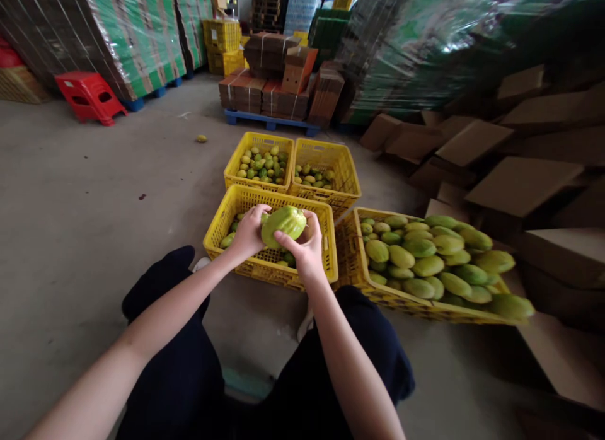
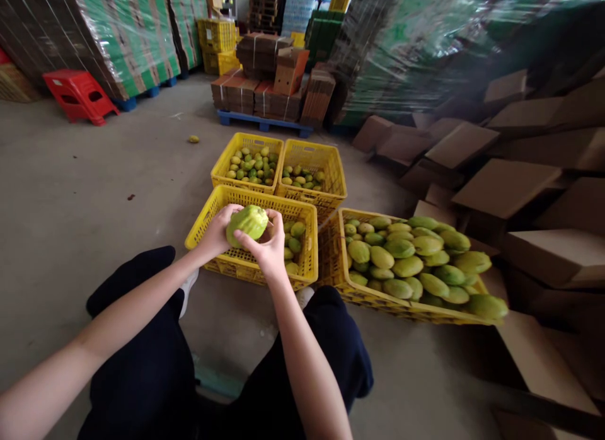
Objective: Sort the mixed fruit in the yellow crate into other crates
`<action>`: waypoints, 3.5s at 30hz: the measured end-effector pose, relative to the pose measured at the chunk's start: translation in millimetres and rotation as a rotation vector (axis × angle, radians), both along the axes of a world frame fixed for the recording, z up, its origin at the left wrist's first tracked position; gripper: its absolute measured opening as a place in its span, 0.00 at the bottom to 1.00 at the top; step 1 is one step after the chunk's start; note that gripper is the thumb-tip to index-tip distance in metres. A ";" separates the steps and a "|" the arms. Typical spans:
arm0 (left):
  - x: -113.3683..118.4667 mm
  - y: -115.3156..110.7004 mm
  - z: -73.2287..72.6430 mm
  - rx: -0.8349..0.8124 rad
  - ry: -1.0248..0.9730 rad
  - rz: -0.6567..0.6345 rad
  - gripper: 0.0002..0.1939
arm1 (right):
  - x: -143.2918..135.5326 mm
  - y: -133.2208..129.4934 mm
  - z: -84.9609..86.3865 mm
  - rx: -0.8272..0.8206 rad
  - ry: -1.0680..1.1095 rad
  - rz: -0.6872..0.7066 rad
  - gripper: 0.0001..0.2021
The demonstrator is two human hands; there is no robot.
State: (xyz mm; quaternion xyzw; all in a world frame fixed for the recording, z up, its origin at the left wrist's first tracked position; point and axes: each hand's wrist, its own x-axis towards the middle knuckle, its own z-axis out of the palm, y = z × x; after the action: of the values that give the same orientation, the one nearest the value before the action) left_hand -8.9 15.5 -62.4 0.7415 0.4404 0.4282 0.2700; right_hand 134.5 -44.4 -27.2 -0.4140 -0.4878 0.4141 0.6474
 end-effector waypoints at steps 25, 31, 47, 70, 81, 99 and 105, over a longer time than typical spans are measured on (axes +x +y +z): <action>0.6 -12.3 40.5 0.127 -0.408 0.066 0.33 | 24.0 7.4 18.4 -0.178 0.629 -0.025 0.08; 1.5 -12.4 50.5 -0.695 -1.023 -0.198 0.18 | 22.2 6.1 19.1 -0.328 0.736 0.057 0.13; 9.9 -10.7 59.5 -1.209 -1.336 -0.065 0.25 | 6.6 16.4 14.7 -0.641 0.853 0.004 0.17; 4.4 -3.1 44.3 -1.163 -1.315 -0.139 0.20 | 14.2 13.2 7.5 -0.555 0.753 0.077 0.14; 8.0 -9.7 60.4 -1.100 -1.330 -0.020 0.11 | 9.4 10.4 10.6 -0.505 0.670 0.088 0.10; 3.0 -4.1 51.9 -1.219 -1.389 -0.114 0.22 | 8.3 13.2 13.8 -0.411 0.824 0.185 0.15; 7.3 2.9 43.4 -1.323 -1.365 0.030 0.22 | 7.6 20.4 8.3 -0.621 0.899 0.179 0.22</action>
State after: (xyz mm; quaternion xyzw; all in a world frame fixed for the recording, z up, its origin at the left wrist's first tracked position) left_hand -1.7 18.3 -19.0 0.0225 0.3502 0.4362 0.8286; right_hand 142.1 -23.9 -18.9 -0.3249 -0.0515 0.7278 0.6017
